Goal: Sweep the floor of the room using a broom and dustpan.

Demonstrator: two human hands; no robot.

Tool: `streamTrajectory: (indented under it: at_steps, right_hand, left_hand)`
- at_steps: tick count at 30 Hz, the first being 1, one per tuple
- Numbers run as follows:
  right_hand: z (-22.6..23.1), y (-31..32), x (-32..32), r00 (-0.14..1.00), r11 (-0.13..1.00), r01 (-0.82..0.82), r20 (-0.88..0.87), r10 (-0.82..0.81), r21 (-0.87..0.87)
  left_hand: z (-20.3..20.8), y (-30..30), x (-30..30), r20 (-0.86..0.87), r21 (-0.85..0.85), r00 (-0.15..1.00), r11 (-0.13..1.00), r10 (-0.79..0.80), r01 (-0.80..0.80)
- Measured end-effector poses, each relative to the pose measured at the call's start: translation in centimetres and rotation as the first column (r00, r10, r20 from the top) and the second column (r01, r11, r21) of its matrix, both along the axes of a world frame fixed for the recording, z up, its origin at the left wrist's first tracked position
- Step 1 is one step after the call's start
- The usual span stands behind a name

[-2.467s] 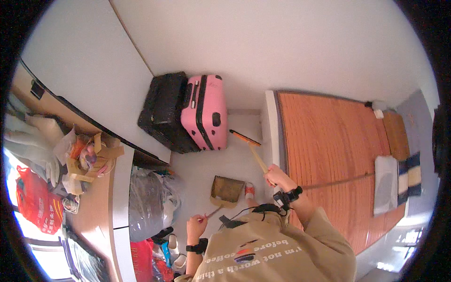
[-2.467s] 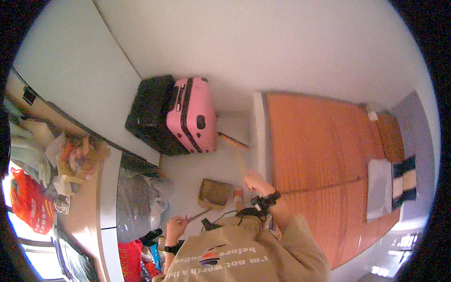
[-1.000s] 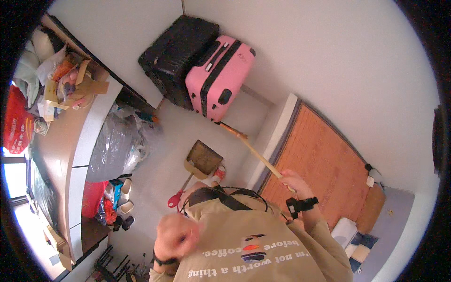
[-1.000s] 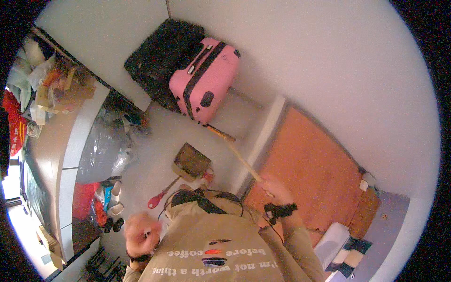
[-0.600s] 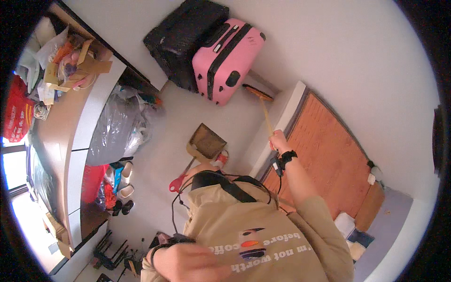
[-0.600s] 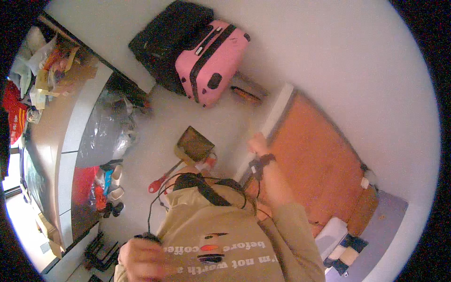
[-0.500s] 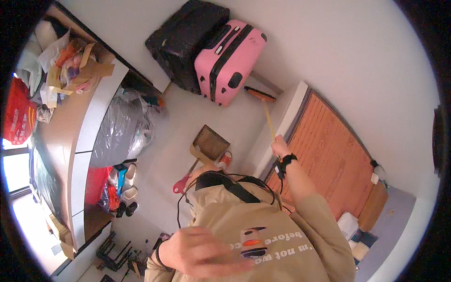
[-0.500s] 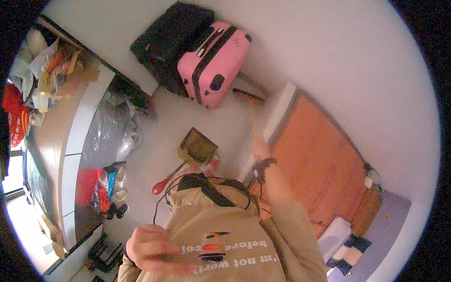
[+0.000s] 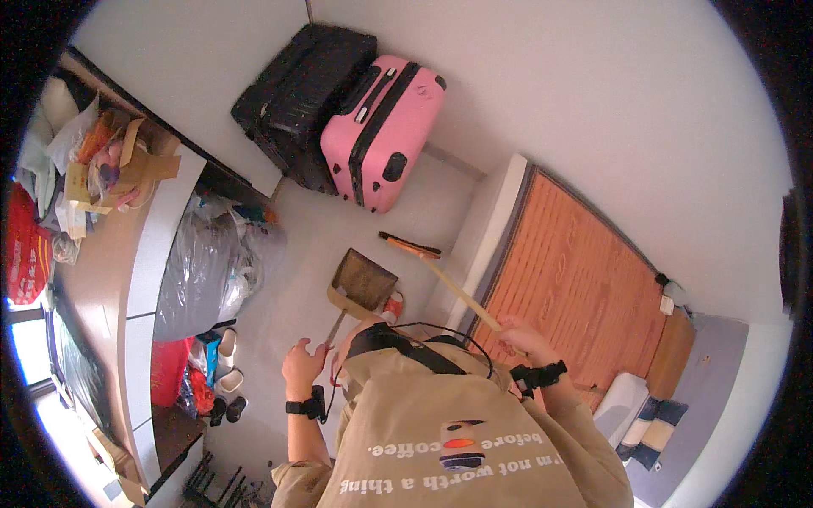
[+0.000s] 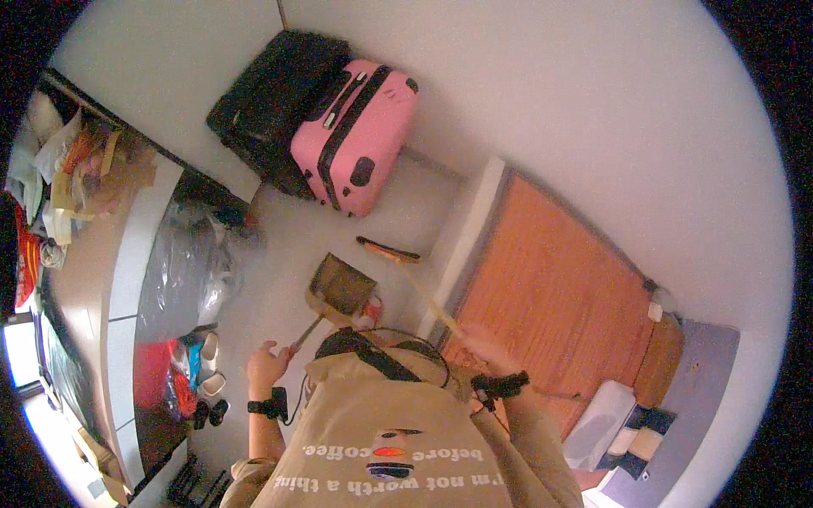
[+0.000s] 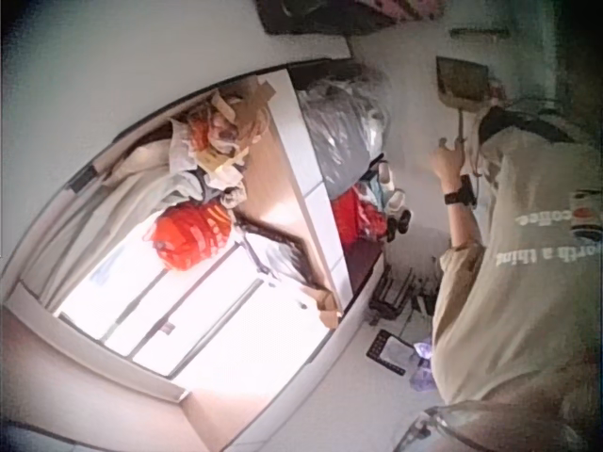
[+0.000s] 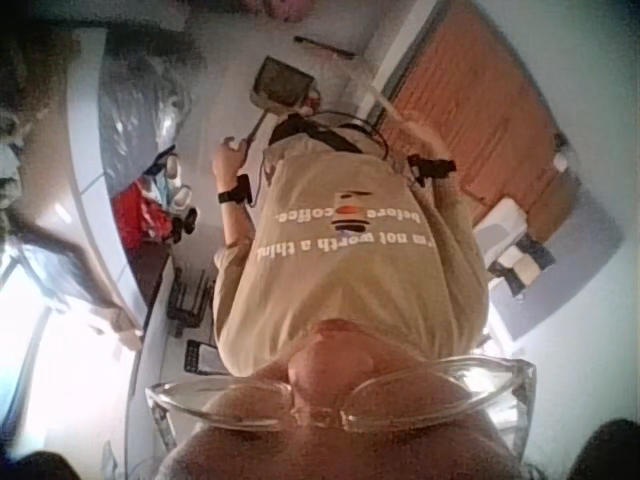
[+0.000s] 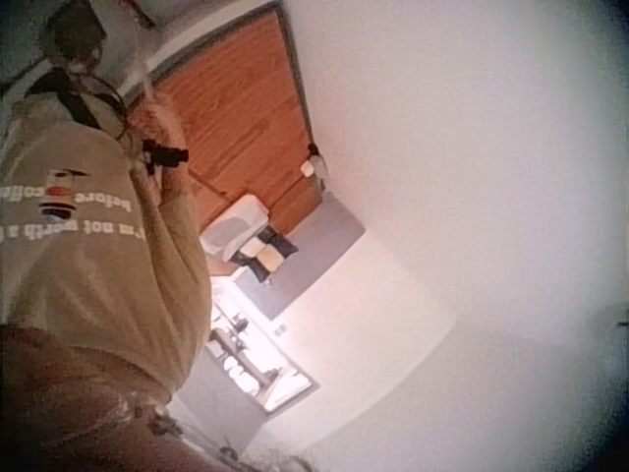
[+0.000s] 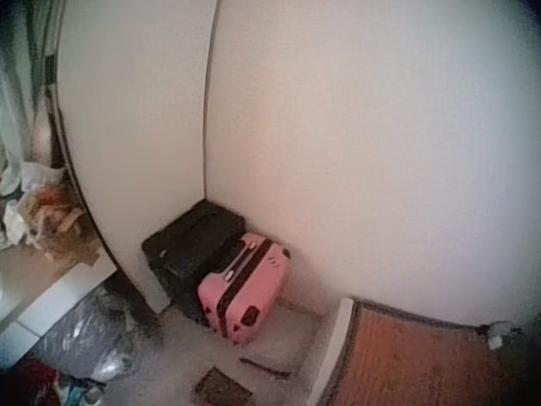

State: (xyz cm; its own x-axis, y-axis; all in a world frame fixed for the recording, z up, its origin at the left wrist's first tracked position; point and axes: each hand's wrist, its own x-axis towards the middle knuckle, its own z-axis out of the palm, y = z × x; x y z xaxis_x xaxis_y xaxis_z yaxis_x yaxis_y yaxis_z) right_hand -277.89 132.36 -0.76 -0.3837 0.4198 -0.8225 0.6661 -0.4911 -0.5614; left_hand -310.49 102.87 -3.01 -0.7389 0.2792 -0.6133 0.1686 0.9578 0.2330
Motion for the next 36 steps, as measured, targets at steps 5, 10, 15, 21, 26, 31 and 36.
streamTrajectory:
  at_steps: [5,10,15,21,26,31,36]
  right_hand:
    - [-0.2,2.1,-1.7,0.991,0.97,-0.106,0.107,0.084,0.217]
    - [-2.8,6.1,-9.3,0.993,0.934,-0.075,0.107,0.04,0.35]
    - [-15.7,10.9,-13.2,0.993,0.914,-0.02,0.112,-0.028,0.405]
    - [-21.8,3.7,-10.8,0.994,0.826,-0.106,0.082,0.072,0.553]
    - [-11.4,-6.8,-10.8,0.908,0.914,-0.336,0.336,0.25,0.227]
    - [-5.4,-15.1,-9.5,0.861,0.856,-0.495,0.222,0.458,0.153]
    - [0.3,-21.6,-11.1,0.953,0.951,-0.301,0.039,0.299,0.065]
  left_hand:
    - [1.0,-0.8,-0.5,0.032,0.085,0.978,0.975,-0.206,0.203]
    - [0.7,-2.4,0.9,-0.207,0.105,0.939,0.948,-0.275,0.301]
    - [2.2,-4.2,-0.5,-0.22,0.091,0.943,0.957,-0.251,0.276]
    - [0.5,-7.9,-2.9,-0.207,0.11,0.923,0.93,-0.324,0.351]
    - [0.4,-9.6,-4.6,-0.187,0.104,0.922,0.926,-0.34,0.363]
    - [-0.5,-10.2,-7.0,-0.246,0.102,0.876,0.888,-0.415,0.449]
    - [-0.9,-12.0,-7.5,-0.154,0.116,0.85,0.846,-0.503,0.521]
